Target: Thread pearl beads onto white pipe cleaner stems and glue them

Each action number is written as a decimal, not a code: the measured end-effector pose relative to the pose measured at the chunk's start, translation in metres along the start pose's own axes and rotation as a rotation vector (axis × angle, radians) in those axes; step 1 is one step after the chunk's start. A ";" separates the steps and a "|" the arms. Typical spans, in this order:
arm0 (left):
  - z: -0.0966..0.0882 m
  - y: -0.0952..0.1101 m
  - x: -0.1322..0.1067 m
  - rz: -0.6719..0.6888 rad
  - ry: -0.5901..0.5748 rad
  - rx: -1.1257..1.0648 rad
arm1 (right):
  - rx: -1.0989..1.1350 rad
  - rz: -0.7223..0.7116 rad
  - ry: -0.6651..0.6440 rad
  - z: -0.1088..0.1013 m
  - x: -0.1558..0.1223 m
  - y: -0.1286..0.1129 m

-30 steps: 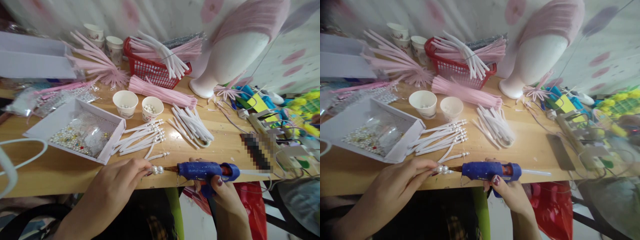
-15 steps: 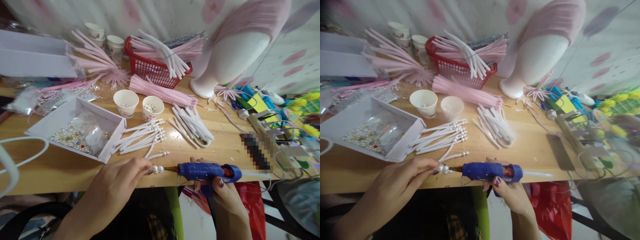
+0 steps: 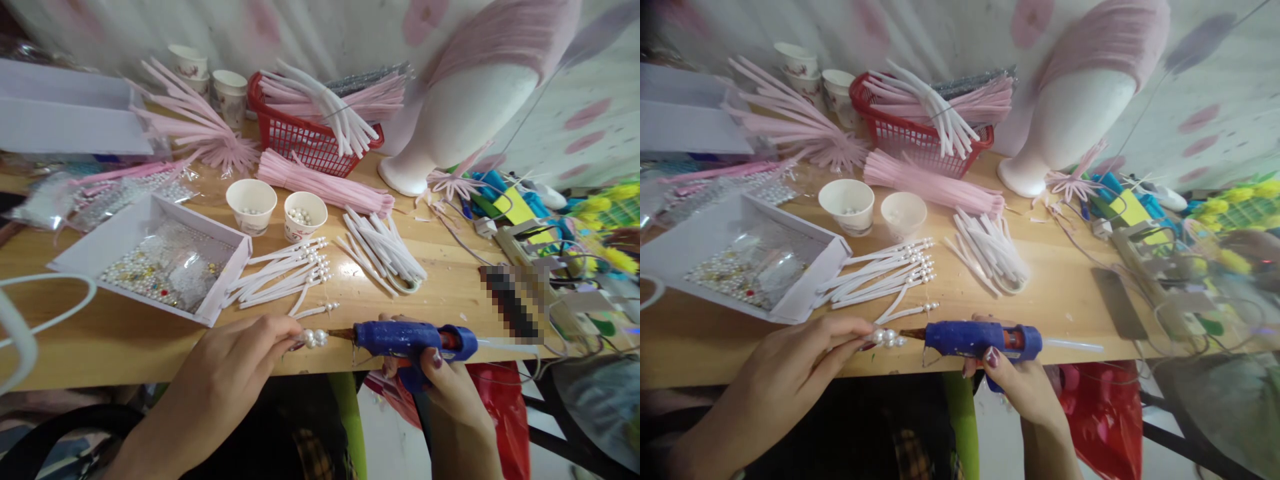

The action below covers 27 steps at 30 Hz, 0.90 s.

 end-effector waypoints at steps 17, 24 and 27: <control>0.026 -0.028 -0.023 -0.886 0.321 -0.929 | -0.155 0.362 1.035 -0.123 -0.021 0.033; 0.025 -0.026 -0.019 -0.853 0.456 -1.070 | -0.332 0.455 1.067 -0.163 -0.018 0.045; 0.026 -0.023 -0.018 -0.829 0.506 -1.122 | -0.480 0.487 1.178 -0.152 -0.055 0.037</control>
Point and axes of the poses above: each hand's wrist, its own x-axis towards the middle knuckle, its own z-axis out of the palm, y = z × x, the point moved 8 cm from there along x, towards the middle knuckle, and after that the axes turned 11 degrees about z, right-handed, at the moved point
